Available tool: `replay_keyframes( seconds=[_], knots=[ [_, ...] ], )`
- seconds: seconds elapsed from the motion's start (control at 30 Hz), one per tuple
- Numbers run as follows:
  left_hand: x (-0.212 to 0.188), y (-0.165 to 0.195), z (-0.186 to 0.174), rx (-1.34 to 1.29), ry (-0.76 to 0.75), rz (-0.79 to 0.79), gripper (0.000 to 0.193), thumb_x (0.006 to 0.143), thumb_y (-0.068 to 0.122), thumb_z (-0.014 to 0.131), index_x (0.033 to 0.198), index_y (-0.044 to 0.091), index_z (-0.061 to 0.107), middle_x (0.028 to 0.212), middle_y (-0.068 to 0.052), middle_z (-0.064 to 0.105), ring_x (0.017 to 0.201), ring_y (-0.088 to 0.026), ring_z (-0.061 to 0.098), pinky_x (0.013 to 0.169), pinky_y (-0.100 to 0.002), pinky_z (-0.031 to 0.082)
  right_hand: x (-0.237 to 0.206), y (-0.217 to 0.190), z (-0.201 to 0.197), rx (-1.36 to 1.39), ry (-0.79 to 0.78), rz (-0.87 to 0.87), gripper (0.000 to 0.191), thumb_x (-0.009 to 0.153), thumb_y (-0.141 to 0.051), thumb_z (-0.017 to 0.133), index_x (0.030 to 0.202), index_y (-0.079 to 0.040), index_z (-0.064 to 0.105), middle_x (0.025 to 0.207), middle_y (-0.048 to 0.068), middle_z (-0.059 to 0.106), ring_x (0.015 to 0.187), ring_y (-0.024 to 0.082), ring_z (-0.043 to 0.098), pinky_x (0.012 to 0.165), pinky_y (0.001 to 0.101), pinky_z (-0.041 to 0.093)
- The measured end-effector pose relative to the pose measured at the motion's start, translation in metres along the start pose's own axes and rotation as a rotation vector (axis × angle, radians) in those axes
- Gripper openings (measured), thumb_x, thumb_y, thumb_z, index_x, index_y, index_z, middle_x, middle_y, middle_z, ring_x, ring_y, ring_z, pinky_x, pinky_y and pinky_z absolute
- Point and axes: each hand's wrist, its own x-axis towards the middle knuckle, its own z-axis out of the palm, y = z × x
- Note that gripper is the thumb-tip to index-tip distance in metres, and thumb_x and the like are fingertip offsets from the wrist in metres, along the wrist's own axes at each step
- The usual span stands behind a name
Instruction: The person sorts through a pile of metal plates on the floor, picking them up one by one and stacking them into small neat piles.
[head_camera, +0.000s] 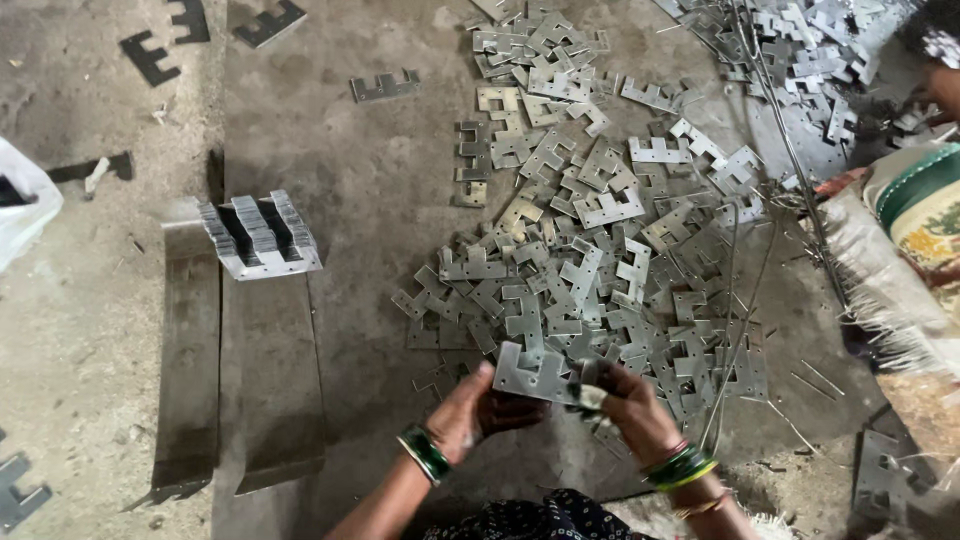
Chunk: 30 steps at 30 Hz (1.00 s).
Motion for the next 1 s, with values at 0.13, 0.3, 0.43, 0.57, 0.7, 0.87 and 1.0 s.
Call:
replay_keyframes(
  seconds=[0.13,0.3,0.43,0.57,0.7,0.87,1.0],
  knots=[
    [-0.001,0.011,-0.019,-0.057,-0.31,-0.227,0.088,0.085,0.068,0.066,0.146,0.007,0.048,0.128,-0.026,0.069,0.111,-0.037,0.071,0.092,-0.05,0.059,0.037,-0.051,-0.023,-0.574,-0.489,-0.334,0.049,0.086,-0.03,0.073,0.13,-0.013,0.064,0.117,0.009,0.077,0.107,0.017,0.071,0.084,0.0273,0.061],
    [0.034,-0.034,-0.04,0.681,0.05,-0.11,0.072,0.087,0.055,0.073,0.137,0.006,0.057,0.125,-0.004,0.066,0.116,-0.017,0.06,0.099,-0.035,0.048,0.131,-0.086,-0.006,-1.071,-0.369,-0.126,0.044,0.085,-0.03,0.07,0.126,-0.016,0.064,0.118,0.008,0.074,0.101,0.021,0.073,0.08,0.0365,0.064],
    [0.051,-0.052,-0.077,0.442,0.219,-0.061,0.055,0.092,0.046,0.074,0.123,0.002,0.065,0.103,0.001,0.066,0.093,-0.012,0.057,0.086,-0.032,0.048,0.193,-0.06,0.024,-1.58,0.125,-0.43,0.064,0.072,-0.035,0.077,0.128,-0.008,0.06,0.116,0.015,0.069,0.095,0.031,0.07,0.069,0.0432,0.063],
    [0.034,-0.032,-0.106,0.758,0.3,-0.018,0.079,0.114,0.057,0.051,0.098,-0.02,0.063,0.079,-0.015,0.052,0.066,-0.025,0.049,0.072,-0.045,0.052,0.198,-0.057,0.031,-1.641,0.117,-0.195,0.051,0.088,-0.04,0.074,0.122,-0.005,0.06,0.101,0.011,0.07,0.082,0.021,0.068,0.065,0.0329,0.061],
    [0.018,-0.001,-0.089,0.645,0.177,0.223,0.073,0.098,0.063,0.045,0.136,0.003,0.062,0.108,-0.01,0.076,0.087,-0.022,0.076,0.082,-0.038,0.062,0.164,-0.099,0.038,-1.638,0.146,-0.035,0.038,0.09,-0.03,0.07,0.124,-0.014,0.065,0.092,0.006,0.072,0.073,0.019,0.069,0.061,0.0315,0.06],
    [0.013,0.027,-0.063,-0.079,0.348,-0.142,0.074,0.086,0.07,0.038,0.14,0.019,0.041,0.123,-0.024,0.073,0.099,-0.033,0.078,0.086,-0.042,0.064,0.121,-0.106,0.064,-1.438,-0.289,-0.516,0.039,0.077,-0.021,0.073,0.116,-0.021,0.071,0.103,0.003,0.071,0.086,0.019,0.066,0.071,0.0341,0.058],
    [0.017,0.014,-0.073,-0.022,0.279,-0.135,0.072,0.089,0.051,0.064,0.143,0.006,0.051,0.134,-0.017,0.066,0.106,-0.028,0.071,0.09,-0.045,0.06,0.175,-0.084,0.083,-1.333,-0.293,-0.919,0.03,0.092,-0.019,0.073,0.119,-0.008,0.065,0.121,0.01,0.065,0.111,0.024,0.059,0.098,0.0414,0.053]
  ],
)
